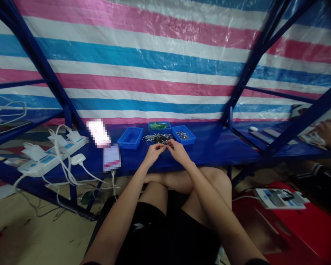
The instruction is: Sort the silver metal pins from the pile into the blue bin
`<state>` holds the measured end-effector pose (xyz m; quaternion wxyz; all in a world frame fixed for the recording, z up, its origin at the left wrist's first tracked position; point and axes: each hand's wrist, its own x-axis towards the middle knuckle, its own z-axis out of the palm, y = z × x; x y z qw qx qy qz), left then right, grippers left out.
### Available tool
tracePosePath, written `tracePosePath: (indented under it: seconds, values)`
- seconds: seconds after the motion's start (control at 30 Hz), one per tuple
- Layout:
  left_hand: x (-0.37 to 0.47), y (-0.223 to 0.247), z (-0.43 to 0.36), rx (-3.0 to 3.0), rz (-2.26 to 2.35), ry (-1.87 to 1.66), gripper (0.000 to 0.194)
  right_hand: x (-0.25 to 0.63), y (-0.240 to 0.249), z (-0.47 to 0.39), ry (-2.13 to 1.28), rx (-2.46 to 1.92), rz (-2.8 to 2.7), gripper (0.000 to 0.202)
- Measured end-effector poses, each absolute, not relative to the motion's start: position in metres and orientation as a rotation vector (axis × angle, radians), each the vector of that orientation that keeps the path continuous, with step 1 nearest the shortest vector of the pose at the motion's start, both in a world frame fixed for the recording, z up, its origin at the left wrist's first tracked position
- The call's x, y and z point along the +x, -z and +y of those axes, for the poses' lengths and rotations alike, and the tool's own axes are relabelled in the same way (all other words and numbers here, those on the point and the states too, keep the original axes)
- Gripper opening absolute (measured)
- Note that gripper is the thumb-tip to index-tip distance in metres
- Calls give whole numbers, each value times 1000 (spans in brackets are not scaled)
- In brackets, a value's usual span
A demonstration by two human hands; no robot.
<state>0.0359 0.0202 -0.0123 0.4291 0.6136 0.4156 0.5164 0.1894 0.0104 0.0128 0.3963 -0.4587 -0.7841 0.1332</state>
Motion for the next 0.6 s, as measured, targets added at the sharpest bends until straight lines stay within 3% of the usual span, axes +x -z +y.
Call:
tracePosePath:
  seconds: [0.33,0.53,0.6]
  values:
    - [36,14,23,1426,992,-1432,28,184,-9,7,-403,-1156,-2132,14]
    - [38,14,22,1411,1000,-1324,31,197,-17,14,-427,-1119,-1923,26]
    - [38,14,22,1478,1032,-1310,30,202,-19,18,-418,-1095,-1973,22]
